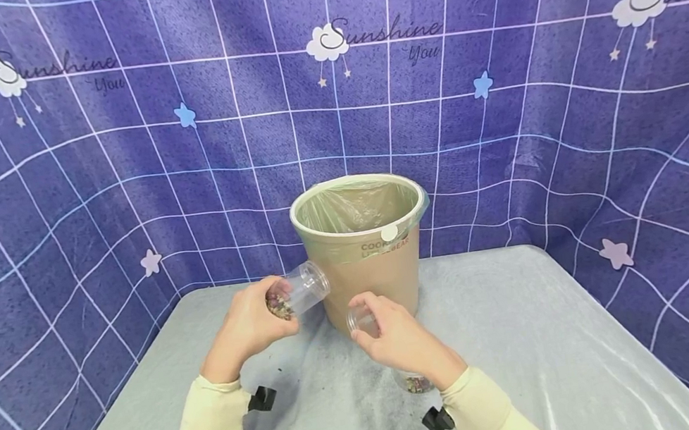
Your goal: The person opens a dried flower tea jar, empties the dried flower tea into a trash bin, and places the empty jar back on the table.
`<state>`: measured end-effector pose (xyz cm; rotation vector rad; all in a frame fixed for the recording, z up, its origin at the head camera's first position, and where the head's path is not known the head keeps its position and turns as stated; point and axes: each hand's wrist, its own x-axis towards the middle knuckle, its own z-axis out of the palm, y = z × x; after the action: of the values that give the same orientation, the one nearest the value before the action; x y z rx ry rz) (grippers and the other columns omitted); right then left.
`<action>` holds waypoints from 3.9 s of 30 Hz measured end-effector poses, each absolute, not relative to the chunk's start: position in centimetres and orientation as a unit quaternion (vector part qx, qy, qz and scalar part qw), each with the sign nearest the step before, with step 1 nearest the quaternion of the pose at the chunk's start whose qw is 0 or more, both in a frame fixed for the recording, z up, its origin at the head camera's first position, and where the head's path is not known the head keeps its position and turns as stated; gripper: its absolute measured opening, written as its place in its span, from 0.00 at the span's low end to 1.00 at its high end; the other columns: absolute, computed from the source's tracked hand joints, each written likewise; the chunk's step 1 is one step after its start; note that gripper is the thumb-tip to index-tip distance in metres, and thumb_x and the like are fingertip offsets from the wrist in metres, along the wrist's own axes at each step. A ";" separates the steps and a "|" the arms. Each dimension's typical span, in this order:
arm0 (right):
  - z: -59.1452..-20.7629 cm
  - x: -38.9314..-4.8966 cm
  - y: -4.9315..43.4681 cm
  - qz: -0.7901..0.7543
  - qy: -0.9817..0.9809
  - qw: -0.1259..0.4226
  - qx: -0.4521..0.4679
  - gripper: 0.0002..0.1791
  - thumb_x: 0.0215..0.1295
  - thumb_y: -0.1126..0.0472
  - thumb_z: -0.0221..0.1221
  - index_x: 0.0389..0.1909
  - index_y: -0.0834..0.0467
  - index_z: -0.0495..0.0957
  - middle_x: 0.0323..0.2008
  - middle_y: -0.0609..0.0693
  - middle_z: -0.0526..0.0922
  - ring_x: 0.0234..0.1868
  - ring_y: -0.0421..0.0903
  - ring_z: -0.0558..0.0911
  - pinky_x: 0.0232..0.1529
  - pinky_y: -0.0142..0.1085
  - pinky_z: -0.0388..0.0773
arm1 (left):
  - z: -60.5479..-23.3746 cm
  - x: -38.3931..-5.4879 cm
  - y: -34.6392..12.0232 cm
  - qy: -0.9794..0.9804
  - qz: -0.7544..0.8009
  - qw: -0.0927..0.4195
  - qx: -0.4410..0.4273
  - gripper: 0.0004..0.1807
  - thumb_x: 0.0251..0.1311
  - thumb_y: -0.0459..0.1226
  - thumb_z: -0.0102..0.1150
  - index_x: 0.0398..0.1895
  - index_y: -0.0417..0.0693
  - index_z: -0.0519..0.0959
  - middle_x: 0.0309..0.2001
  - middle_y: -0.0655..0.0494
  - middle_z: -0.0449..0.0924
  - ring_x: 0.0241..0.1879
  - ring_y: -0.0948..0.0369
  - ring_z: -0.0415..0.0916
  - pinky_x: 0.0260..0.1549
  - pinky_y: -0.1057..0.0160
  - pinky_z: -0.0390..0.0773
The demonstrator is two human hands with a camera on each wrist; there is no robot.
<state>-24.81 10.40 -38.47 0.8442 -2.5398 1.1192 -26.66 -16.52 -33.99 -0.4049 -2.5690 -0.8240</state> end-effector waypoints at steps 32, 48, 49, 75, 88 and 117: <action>-42.2 -24.2 7.6 0.240 -0.912 0.094 0.318 0.29 0.64 0.54 0.64 0.67 0.51 0.76 0.57 0.53 0.80 0.56 0.56 0.79 0.58 0.53 0.78 | -33.4 -27.2 -20.9 -0.928 -0.301 0.204 -0.085 0.26 0.36 0.40 0.75 0.46 0.54 0.83 0.36 0.59 0.84 0.36 0.58 0.78 0.38 0.57 0.76; -44.6 -23.7 6.7 0.173 -0.927 0.052 0.329 0.31 0.60 0.56 0.67 0.67 0.50 0.78 0.57 0.54 0.80 0.57 0.56 0.77 0.61 0.52 0.73 | -33.4 -27.1 -20.8 -0.927 -0.304 0.203 -0.085 0.26 0.37 0.39 0.74 0.46 0.54 0.83 0.38 0.59 0.85 0.37 0.58 0.79 0.39 0.57 0.76; -44.6 -23.7 6.7 0.170 -0.928 0.051 0.327 0.31 0.60 0.56 0.68 0.66 0.49 0.78 0.57 0.53 0.80 0.56 0.56 0.77 0.61 0.52 0.74 | -33.4 -27.1 -20.8 -0.927 -0.303 0.203 -0.085 0.26 0.37 0.39 0.74 0.46 0.54 0.83 0.38 0.59 0.85 0.37 0.58 0.79 0.39 0.57 0.76; -46.2 -23.8 6.7 0.102 -0.922 0.086 0.364 0.28 0.51 0.59 0.71 0.57 0.54 0.82 0.46 0.49 0.84 0.50 0.48 0.80 0.60 0.50 0.70 | -33.2 -26.9 -20.6 -0.928 -0.302 0.202 -0.084 0.27 0.36 0.39 0.74 0.48 0.52 0.83 0.37 0.59 0.85 0.37 0.58 0.79 0.38 0.57 0.77; -46.3 -23.8 6.7 0.096 -0.925 0.070 0.361 0.27 0.53 0.59 0.71 0.57 0.53 0.83 0.46 0.49 0.84 0.46 0.49 0.78 0.55 0.47 0.69 | -33.3 -26.9 -20.6 -0.928 -0.300 0.202 -0.084 0.28 0.36 0.40 0.75 0.48 0.52 0.83 0.36 0.59 0.85 0.36 0.58 0.79 0.37 0.57 0.77; -46.1 -23.7 6.5 0.088 -0.927 0.076 0.356 0.27 0.52 0.59 0.72 0.57 0.53 0.83 0.45 0.49 0.83 0.45 0.51 0.78 0.54 0.46 0.69 | -33.2 -26.7 -20.7 -0.928 -0.300 0.205 -0.080 0.26 0.36 0.40 0.75 0.47 0.55 0.82 0.37 0.60 0.85 0.37 0.58 0.79 0.38 0.57 0.77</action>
<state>-23.66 6.55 -46.07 1.0688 -2.7801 0.2644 -26.74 -20.68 -33.15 -0.2226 -2.5881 -0.8358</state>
